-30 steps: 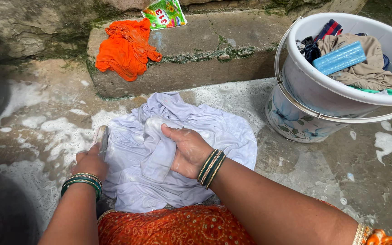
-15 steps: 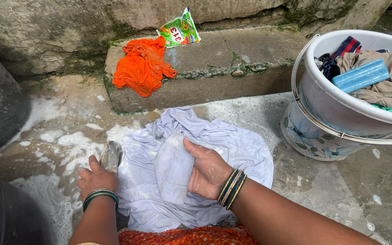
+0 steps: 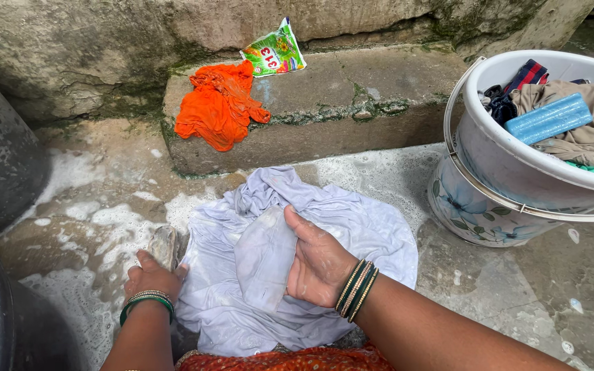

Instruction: The person washes a light-colored shirt by hand on a stone surface, using a brush to scrub the fabric and rinsing it in a bucket of soapy water.

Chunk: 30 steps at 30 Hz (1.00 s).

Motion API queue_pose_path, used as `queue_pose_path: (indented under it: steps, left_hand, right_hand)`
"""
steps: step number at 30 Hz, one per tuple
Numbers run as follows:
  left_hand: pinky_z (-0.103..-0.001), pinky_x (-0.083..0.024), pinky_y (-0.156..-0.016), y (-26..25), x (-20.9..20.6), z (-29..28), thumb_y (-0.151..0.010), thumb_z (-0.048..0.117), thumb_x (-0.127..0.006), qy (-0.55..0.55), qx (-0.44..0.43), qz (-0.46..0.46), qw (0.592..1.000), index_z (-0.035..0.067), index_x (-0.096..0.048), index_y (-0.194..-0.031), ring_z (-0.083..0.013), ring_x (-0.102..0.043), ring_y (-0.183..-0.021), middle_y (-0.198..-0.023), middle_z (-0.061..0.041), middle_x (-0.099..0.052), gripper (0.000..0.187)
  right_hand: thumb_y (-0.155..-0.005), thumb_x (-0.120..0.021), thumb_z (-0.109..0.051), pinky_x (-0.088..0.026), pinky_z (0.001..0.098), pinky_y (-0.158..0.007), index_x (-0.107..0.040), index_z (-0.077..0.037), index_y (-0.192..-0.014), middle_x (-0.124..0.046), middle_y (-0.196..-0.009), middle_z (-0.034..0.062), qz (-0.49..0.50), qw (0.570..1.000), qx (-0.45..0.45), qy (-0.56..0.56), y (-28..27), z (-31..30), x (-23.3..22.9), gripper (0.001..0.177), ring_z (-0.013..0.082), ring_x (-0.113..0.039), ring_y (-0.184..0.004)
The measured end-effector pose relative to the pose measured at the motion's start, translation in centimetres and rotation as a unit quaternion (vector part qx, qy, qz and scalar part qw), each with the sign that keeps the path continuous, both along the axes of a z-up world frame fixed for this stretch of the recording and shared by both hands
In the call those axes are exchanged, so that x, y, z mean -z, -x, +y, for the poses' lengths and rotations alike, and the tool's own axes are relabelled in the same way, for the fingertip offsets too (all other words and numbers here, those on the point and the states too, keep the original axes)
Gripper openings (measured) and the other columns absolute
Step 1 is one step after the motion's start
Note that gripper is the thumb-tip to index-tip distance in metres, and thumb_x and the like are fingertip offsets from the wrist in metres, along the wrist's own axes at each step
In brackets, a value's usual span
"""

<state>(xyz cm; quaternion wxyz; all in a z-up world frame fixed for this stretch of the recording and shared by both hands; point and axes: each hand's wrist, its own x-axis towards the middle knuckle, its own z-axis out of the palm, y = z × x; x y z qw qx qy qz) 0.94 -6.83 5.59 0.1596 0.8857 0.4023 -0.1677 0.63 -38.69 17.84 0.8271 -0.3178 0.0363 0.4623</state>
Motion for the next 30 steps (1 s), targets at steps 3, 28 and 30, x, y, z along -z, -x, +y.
queue_pose_path:
  steps: [3,28,30]
  left_hand:
    - [-0.050,-0.041,-0.114,0.5,0.6,0.0,-0.088,0.043,-0.076,0.012,-0.012,-0.103,0.995,0.015,-0.017,-0.166,-0.0404,-0.049,-0.139,-0.151,-0.025,-0.046,0.101]
    - [-0.048,-0.041,-0.099,8.9,-9.5,-16.0,-0.086,0.020,-0.071,0.153,0.377,-0.417,0.813,0.012,-0.028,-0.155,-0.0369,-0.054,-0.111,-0.120,-0.018,-0.052,0.082]
    - [-0.046,-0.044,-0.097,8.3,-9.0,-15.2,-0.084,0.014,-0.067,0.301,0.252,-0.435,0.810,0.010,-0.033,-0.152,-0.0348,-0.057,-0.110,-0.123,-0.017,-0.055,0.076]
  right_hand:
    - [-0.104,-0.047,-0.055,-0.055,0.0328,-0.100,-0.056,-0.003,-0.137,-0.068,-0.132,0.0101,0.017,0.999,0.038,-0.006,0.0,0.1,0.7,0.063,0.0196,-0.067,-0.121]
    - [-0.104,-0.031,-0.054,-0.036,0.0475,-0.118,-0.053,-0.001,-0.140,-0.061,-0.141,0.0158,0.045,0.961,0.205,-0.179,-2.2,-2.1,1.4,0.067,0.0316,-0.055,-0.133]
    - [-0.105,-0.032,-0.054,-0.035,0.0472,-0.119,-0.052,-0.001,-0.141,-0.060,-0.143,0.0160,0.056,0.958,0.213,-0.184,-1.8,-1.3,1.0,0.067,0.0316,-0.053,-0.135]
